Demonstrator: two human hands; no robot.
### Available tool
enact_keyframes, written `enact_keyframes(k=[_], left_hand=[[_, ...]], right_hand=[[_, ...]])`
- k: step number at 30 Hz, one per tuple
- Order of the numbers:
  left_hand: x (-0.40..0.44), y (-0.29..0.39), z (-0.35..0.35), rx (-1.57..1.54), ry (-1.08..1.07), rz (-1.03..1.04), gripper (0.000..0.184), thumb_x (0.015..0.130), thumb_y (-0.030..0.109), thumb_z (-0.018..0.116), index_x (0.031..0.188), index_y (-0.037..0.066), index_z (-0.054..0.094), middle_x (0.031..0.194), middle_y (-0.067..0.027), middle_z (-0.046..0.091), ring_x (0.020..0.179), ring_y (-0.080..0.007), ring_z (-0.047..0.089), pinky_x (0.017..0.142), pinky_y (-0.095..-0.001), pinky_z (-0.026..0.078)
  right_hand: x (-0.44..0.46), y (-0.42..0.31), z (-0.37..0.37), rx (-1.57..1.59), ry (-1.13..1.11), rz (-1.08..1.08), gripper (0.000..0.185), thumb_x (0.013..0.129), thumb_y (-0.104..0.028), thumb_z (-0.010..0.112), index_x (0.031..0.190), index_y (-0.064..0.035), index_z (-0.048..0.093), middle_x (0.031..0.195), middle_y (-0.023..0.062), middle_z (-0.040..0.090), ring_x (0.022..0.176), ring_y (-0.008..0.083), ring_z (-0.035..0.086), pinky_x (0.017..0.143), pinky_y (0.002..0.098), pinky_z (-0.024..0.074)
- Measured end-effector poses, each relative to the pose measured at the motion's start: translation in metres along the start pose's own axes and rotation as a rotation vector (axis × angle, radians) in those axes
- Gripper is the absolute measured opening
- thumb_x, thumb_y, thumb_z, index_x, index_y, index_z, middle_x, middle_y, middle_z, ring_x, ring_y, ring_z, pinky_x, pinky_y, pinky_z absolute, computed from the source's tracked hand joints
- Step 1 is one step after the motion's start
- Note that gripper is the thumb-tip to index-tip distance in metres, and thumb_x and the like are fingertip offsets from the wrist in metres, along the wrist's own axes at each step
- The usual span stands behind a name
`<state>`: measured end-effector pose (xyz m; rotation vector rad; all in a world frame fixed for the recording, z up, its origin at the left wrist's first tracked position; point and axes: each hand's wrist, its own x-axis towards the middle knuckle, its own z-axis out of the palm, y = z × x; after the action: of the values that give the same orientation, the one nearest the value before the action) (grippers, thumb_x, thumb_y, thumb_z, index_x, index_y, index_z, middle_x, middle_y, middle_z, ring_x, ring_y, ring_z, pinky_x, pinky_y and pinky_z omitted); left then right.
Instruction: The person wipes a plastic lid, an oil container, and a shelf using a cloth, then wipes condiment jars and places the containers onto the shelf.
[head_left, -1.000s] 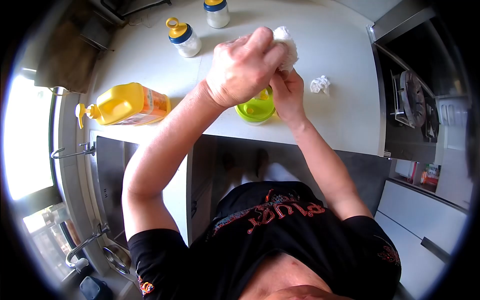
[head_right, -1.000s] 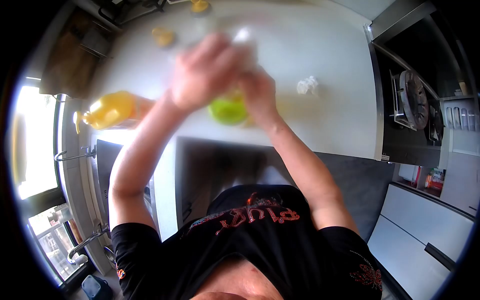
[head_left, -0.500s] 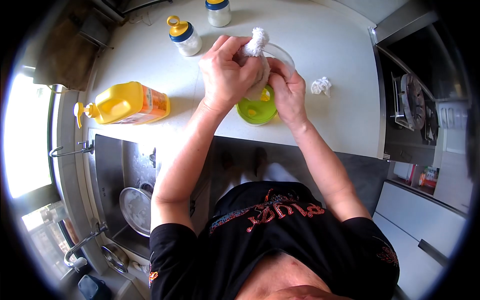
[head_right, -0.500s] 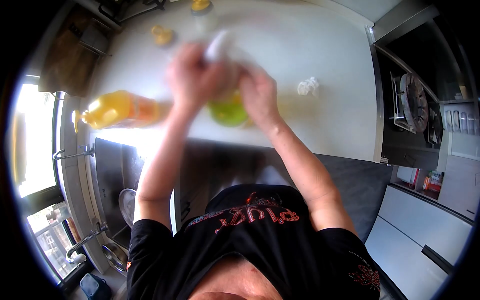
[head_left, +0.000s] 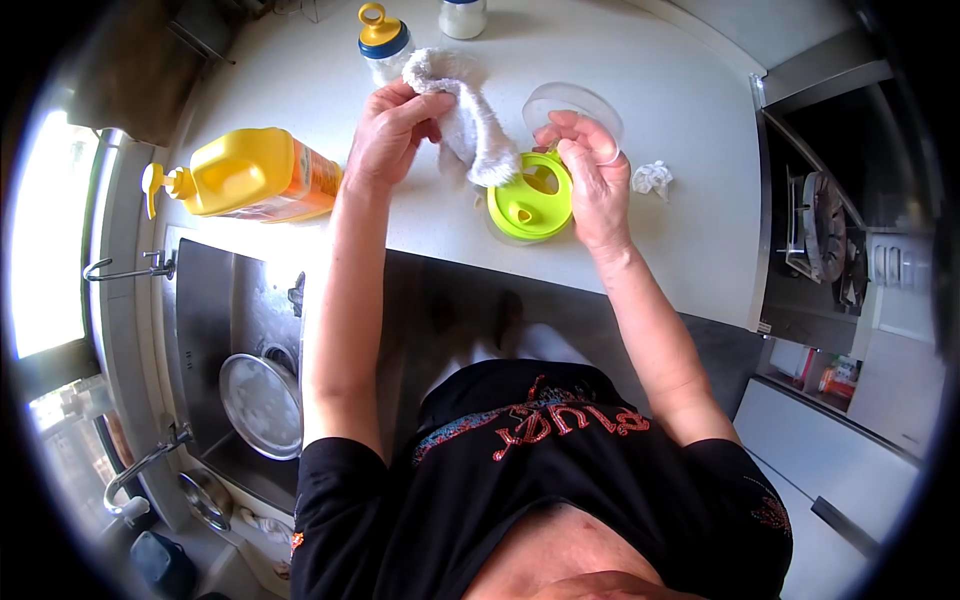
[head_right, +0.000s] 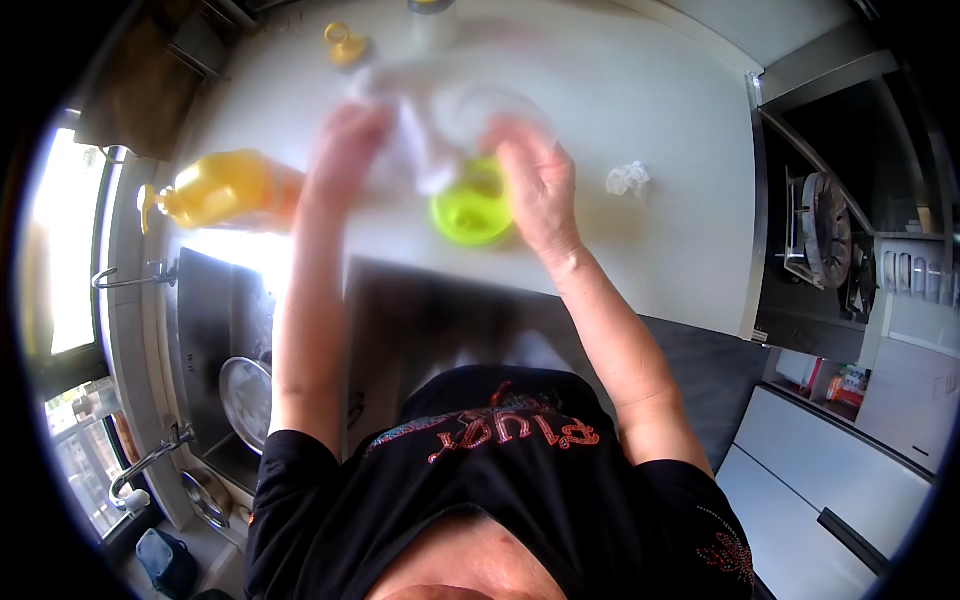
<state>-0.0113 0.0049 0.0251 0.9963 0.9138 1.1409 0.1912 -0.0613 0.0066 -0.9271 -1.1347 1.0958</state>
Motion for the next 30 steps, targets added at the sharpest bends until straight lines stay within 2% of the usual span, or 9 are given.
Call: enact_keyframes(k=[3,4,5,7,11,14,20,25,30], left_hand=[[0.004,0.001,-0.003,0.627,0.021,0.031,0.022,0.076,0.01,0.06,0.095,-0.001,0.062,0.082,-0.0072,0.064,0.068,-0.0156,0.059,0.064,-0.0261,0.049],[0.005,-0.004,-0.002,0.832,0.002,0.08,0.028,0.074,0.011,0.06,0.1,0.0,0.061,0.082,-0.0091,0.063,0.069,-0.0173,0.06,0.067,-0.0272,0.049],[0.011,-0.027,-0.01,1.024,0.096,0.257,0.034,0.072,0.012,0.06,0.105,0.002,0.061,0.084,-0.0102,0.063,0.071,-0.0151,0.06,0.069,-0.0266,0.049],[0.007,-0.02,0.0,1.117,0.133,0.264,0.039,0.072,0.013,0.062,0.11,0.003,0.059,0.089,-0.0111,0.063,0.072,-0.0147,0.059,0.07,-0.0266,0.049],[-0.017,0.013,0.037,0.52,-0.178,0.138,0.038,0.072,0.012,0.066,0.107,0.001,0.059,0.09,-0.0097,0.061,0.073,-0.0136,0.06,0.07,-0.0253,0.05],[-0.02,0.004,0.053,0.299,-0.235,0.176,0.031,0.077,0.015,0.068,0.102,-0.002,0.06,0.087,-0.0076,0.061,0.073,-0.012,0.06,0.068,-0.0222,0.049],[-0.02,-0.013,0.053,0.287,-0.115,0.196,0.023,0.077,0.011,0.067,0.095,-0.002,0.062,0.085,-0.0065,0.061,0.077,-0.0125,0.061,0.069,-0.0229,0.05],[-0.023,-0.015,0.052,0.287,-0.07,0.194,0.025,0.075,0.014,0.07,0.093,-0.001,0.062,0.082,-0.0055,0.06,0.074,-0.0111,0.059,0.066,-0.0227,0.05],[-0.028,-0.02,0.049,0.342,-0.03,0.087,0.028,0.074,0.016,0.071,0.094,-0.001,0.062,0.082,-0.005,0.059,0.07,-0.0103,0.057,0.063,-0.0218,0.049]], right_hand=[[0.004,-0.001,-0.004,0.014,-0.045,0.029,0.026,0.085,-0.003,0.042,0.108,-0.0017,0.054,0.09,0.0081,0.06,0.083,0.0141,0.055,0.079,0.0274,0.0456],[0.005,-0.002,-0.004,0.022,-0.061,0.039,0.026,0.085,-0.004,0.043,0.108,-0.0018,0.053,0.091,0.0083,0.06,0.083,0.0144,0.055,0.079,0.0275,0.0457],[0.005,-0.002,-0.004,0.036,-0.073,0.051,0.026,0.085,-0.004,0.042,0.109,-0.0017,0.053,0.091,0.0082,0.06,0.084,0.0145,0.055,0.079,0.0276,0.0457],[0.007,-0.004,-0.004,0.064,-0.092,0.074,0.026,0.086,-0.005,0.042,0.109,-0.0014,0.053,0.092,0.0081,0.059,0.085,0.0147,0.055,0.079,0.0276,0.0459],[0.012,-0.006,-0.007,0.06,-0.107,0.135,0.025,0.086,-0.004,0.042,0.109,-0.0011,0.052,0.095,0.0077,0.058,0.086,0.0144,0.055,0.078,0.0269,0.0457],[0.015,-0.008,-0.009,0.039,-0.134,0.157,0.023,0.086,-0.004,0.042,0.107,-0.0014,0.05,0.096,0.0073,0.057,0.085,0.0141,0.054,0.077,0.0264,0.0454],[0.022,-0.002,-0.012,0.043,-0.185,0.185,0.018,0.085,-0.004,0.043,0.102,-0.0028,0.049,0.094,0.0059,0.056,0.086,0.0129,0.053,0.08,0.0259,0.0432],[0.03,-0.001,-0.015,0.079,-0.275,0.206,0.018,0.084,-0.005,0.045,0.101,-0.0029,0.049,0.097,0.0051,0.055,0.091,0.0118,0.051,0.084,0.0266,0.041],[0.036,-0.01,-0.024,0.006,-0.456,0.156,0.032,0.082,-0.004,0.048,0.113,-0.002,0.047,0.103,0.0065,0.055,0.099,0.014,0.05,0.088,0.0279,0.0396]])
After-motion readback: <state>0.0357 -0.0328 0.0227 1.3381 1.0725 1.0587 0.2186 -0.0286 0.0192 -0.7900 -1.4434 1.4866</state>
